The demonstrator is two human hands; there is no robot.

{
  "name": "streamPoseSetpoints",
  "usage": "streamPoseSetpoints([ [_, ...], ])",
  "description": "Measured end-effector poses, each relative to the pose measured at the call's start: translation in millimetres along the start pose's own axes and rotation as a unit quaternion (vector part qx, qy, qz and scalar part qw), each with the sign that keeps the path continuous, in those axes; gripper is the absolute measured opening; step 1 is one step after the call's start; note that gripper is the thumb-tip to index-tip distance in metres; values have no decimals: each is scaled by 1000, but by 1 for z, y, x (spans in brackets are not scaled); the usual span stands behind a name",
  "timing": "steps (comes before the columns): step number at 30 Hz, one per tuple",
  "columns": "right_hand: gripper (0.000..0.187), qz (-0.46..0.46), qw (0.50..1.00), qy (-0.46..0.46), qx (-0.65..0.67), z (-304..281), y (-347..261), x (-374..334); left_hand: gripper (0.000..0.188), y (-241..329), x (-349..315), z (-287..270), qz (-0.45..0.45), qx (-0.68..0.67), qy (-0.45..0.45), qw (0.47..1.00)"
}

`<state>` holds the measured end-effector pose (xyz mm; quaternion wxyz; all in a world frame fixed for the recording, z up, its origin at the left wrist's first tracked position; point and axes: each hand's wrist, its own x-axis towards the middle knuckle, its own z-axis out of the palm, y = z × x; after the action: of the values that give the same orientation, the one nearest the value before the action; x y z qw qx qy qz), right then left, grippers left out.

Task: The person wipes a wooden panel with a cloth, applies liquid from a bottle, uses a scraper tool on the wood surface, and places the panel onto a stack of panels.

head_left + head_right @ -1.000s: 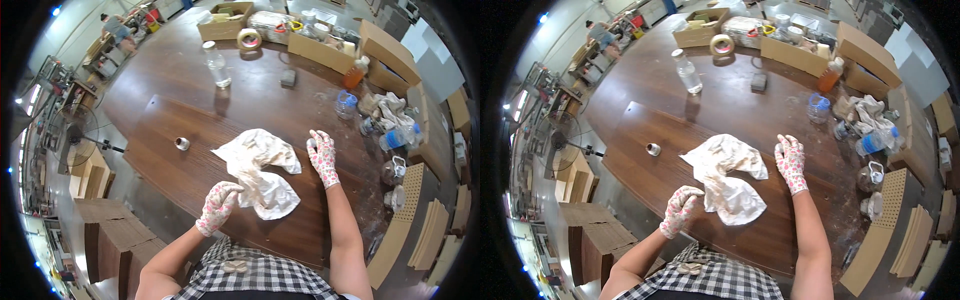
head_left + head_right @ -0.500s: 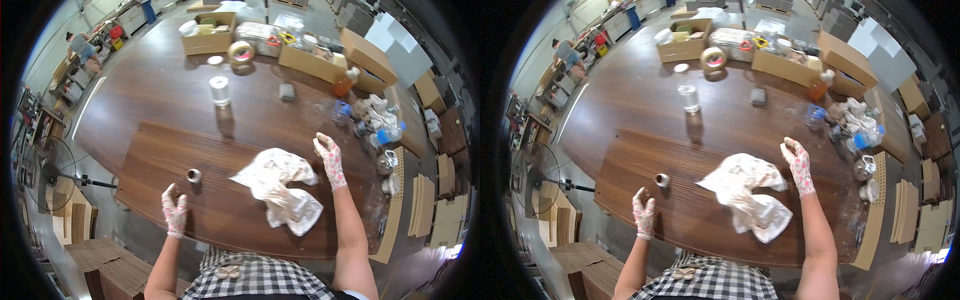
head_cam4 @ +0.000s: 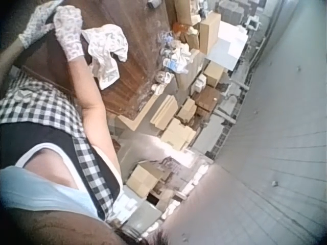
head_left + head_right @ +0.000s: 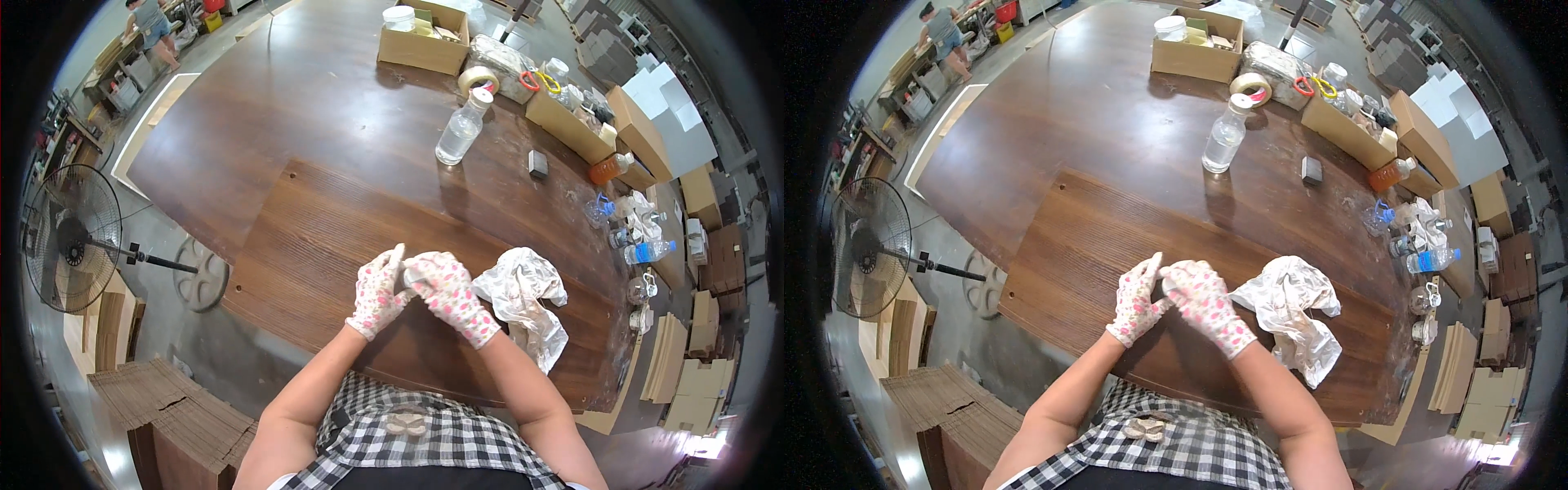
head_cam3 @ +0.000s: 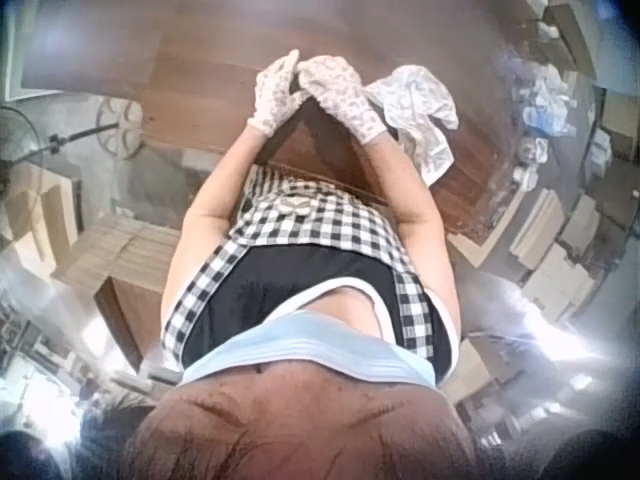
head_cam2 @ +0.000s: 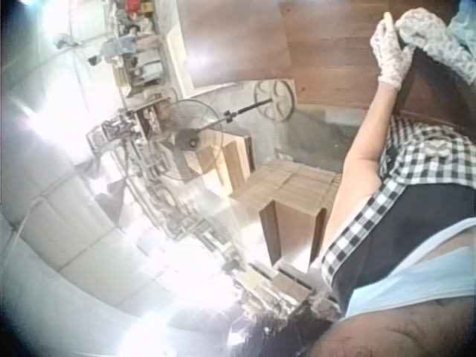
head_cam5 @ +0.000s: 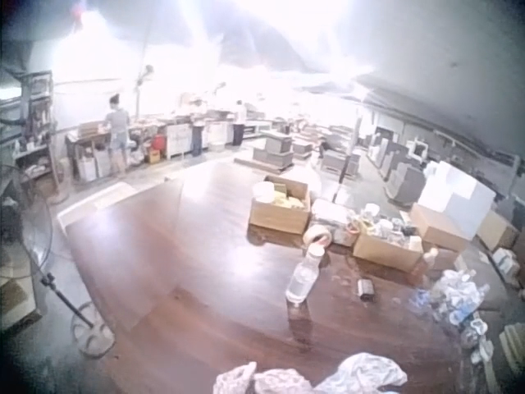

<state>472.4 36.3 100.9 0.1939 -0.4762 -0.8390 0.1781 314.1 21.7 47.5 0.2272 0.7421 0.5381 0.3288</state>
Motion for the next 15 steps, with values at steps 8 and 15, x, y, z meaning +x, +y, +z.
streamPoseSetpoints([
  [8,32,14,988,-35,152,-42,10,-18,58,-3,-7,-4,-19,-380,-158,911],
  [15,35,-66,982,-70,163,-79,9,-26,42,28,7,-25,-66,-532,-253,805],
])
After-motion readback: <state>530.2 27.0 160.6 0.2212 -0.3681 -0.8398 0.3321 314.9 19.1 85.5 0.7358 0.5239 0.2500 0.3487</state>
